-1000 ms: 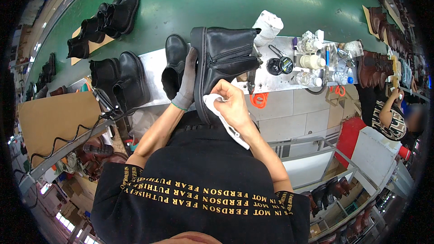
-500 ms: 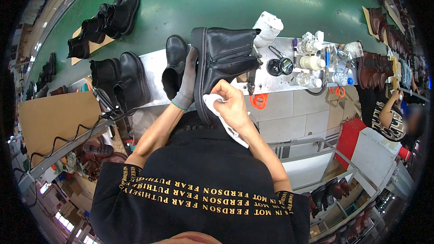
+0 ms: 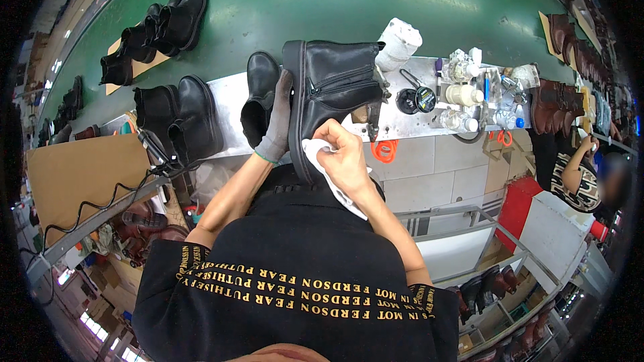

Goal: Cleaning, wiping, and inspecting black boots in a shoe manufacturing facility.

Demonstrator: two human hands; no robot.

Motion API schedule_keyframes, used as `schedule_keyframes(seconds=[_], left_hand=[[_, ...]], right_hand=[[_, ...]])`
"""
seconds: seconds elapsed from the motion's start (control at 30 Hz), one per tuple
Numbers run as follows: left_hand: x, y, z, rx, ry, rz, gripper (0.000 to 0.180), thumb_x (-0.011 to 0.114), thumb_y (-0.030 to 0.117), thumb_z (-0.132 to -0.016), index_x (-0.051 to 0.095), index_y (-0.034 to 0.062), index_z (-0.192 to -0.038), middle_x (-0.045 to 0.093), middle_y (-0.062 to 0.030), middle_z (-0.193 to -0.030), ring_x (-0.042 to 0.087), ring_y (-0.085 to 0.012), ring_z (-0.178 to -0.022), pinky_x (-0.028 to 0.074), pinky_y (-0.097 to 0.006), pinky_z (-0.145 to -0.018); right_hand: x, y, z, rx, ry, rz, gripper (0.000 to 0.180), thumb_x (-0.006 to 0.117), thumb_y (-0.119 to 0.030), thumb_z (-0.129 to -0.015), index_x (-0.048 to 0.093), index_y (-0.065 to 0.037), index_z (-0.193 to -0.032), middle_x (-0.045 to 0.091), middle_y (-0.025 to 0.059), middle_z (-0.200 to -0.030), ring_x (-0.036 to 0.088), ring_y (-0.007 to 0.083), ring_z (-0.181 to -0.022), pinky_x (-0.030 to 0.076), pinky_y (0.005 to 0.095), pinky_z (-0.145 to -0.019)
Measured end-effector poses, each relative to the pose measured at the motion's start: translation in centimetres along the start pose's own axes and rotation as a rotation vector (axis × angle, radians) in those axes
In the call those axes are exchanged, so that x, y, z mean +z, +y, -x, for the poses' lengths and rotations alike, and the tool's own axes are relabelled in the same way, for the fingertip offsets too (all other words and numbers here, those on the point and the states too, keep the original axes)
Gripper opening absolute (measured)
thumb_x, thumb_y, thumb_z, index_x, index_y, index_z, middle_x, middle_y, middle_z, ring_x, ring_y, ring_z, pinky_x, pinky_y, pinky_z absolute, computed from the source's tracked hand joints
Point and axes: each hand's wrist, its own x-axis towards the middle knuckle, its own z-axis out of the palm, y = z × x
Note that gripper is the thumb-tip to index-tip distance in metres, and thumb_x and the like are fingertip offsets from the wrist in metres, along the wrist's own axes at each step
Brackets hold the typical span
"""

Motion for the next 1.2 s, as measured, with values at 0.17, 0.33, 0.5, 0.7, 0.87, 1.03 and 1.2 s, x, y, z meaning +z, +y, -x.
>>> schedule_keyframes(seconds=[0.17,0.33,0.5,0.7,0.87,1.03,1.2], left_hand=[[-0.9,-2.9,-1.1,0.122,-0.030,-0.081,0.040,0.028,0.024,-0.098,0.032,-0.0001,-0.129,0.044,-0.0084,-0.121,0.048,-0.0134,-0.109,0.043,-0.026,-0.091],[1.2,0.4,0.3,0.067,0.204,-0.409,0.031,0.038,0.020,-0.093,0.045,-0.0048,-0.111,0.049,-0.0190,-0.103,0.052,-0.0280,-0.095,0.041,-0.034,-0.082],[0.2,-0.4,-0.3,0.061,0.105,0.022,0.033,0.035,0.024,-0.096,0.046,-0.0053,-0.108,0.053,-0.0147,-0.097,0.053,-0.0224,-0.090,0.041,-0.032,-0.080],[-1.0,-1.9,-0.9,-0.019,0.034,0.421,0.038,0.029,0.025,-0.097,0.045,-0.0061,-0.112,0.048,-0.0116,-0.103,0.050,-0.0176,-0.097,0.039,-0.029,-0.087],[-0.8,-0.8,0.3,0.156,0.182,-0.080,0.035,0.034,0.019,-0.095,0.039,-0.0048,-0.120,0.047,-0.0197,-0.109,0.049,-0.0270,-0.100,0.038,-0.034,-0.089],[-2.3,-3.5,0.3,0.541,0.300,-0.778,0.037,0.036,0.015,-0.094,0.035,-0.0034,-0.126,0.045,-0.0224,-0.110,0.046,-0.0338,-0.102,0.036,-0.038,-0.091],[-2.1,-1.6,0.2,0.125,0.096,-0.151,0.045,0.037,0.022,-0.094,0.031,-0.0030,-0.130,0.041,-0.0152,-0.124,0.040,-0.0255,-0.115,0.030,-0.033,-0.100]], right_hand=[[0.4,-0.2,-0.2,-0.033,0.140,0.103,0.022,0.043,0.013,-0.064,0.050,0.002,-0.081,0.056,0.0038,-0.070,0.051,0.0052,-0.069,0.039,0.0195,-0.061],[0.1,-2.0,-1.8,-0.206,0.308,0.524,0.016,0.049,0.008,-0.066,0.050,0.002,-0.081,0.056,0.0068,-0.068,0.054,0.0074,-0.067,0.042,0.0226,-0.058],[-2.9,-2.7,-1.2,-0.161,0.402,-0.167,0.013,0.058,0.006,-0.072,0.052,-0.002,-0.081,0.057,0.0013,-0.071,0.052,0.0053,-0.065,0.042,0.0206,-0.056],[-1.2,-1.4,-0.3,0.091,0.076,-0.149,0.010,0.056,0.006,-0.071,0.054,0.001,-0.080,0.057,-0.0004,-0.069,0.052,0.0043,-0.064,0.039,0.0192,-0.055],[-0.2,-2.1,-1.7,0.100,0.117,0.107,0.005,0.058,0.001,-0.069,0.055,0.002,-0.073,0.058,0.0038,-0.059,0.049,0.0041,-0.056,0.038,0.0225,-0.050],[-0.6,-1.0,0.5,0.264,-0.030,0.030,0.003,0.057,0.002,-0.070,0.055,0.002,-0.072,0.058,0.0033,-0.061,0.051,0.0046,-0.060,0.038,0.0210,-0.053],[-0.4,-1.6,-0.6,0.158,0.044,-0.020,0.016,0.044,0.012,-0.067,0.054,0.003,-0.076,0.057,0.0021,-0.070,0.053,0.0045,-0.066,0.039,0.0189,-0.056]])
